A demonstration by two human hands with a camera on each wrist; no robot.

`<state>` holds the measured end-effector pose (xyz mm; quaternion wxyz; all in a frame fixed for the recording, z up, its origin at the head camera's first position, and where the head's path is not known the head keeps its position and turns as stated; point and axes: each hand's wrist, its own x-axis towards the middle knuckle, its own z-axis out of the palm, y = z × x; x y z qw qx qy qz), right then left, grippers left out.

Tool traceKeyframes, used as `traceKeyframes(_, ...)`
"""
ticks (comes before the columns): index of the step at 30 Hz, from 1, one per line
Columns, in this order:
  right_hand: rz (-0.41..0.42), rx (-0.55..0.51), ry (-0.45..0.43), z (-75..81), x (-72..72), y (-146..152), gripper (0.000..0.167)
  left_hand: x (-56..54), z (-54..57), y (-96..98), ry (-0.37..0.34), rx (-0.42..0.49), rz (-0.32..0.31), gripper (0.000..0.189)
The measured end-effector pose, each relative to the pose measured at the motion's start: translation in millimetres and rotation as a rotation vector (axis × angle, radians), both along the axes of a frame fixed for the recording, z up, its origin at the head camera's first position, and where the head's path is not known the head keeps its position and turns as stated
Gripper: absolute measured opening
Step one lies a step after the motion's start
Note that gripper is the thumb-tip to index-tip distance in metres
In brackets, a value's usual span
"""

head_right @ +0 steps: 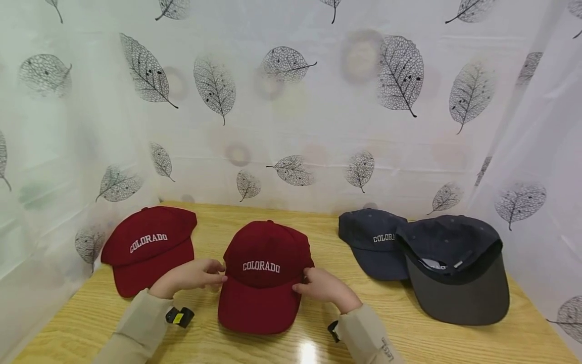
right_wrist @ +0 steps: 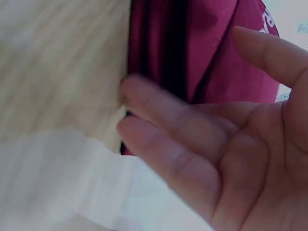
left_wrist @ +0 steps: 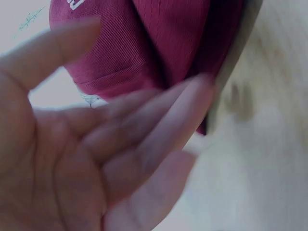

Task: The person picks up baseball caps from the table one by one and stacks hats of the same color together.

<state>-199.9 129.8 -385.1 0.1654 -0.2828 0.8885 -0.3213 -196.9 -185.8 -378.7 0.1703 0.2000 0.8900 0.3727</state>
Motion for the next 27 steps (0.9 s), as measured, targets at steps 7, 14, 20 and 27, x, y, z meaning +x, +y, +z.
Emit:
traceKeyframes(7, -0.312, -0.030, 0.240, 14.8, 0.6, -6.1, 0.058, -8.2, 5.8, 16.8, 0.377, -0.009, 0.185, 0.074)
traceKeyframes(14, -0.241, -0.006, 0.373, 14.2, 1.7, -23.6, 0.091, -16.6, -1.3, 39.4, 0.503, -0.094, 0.038, 0.103)
traceKeyframes(20, -0.258, 0.059, 0.338, 8.0, -0.7, -32.1, 0.094, -15.0, -3.8, 43.9, 0.430, -0.119, 0.052, 0.103)
traceKeyframes(27, -0.252, 0.070, 0.297, 3.2, -5.0, -35.0, 0.092, -12.9, -4.7, 46.1, 0.373, -0.153, 0.083, 0.099)
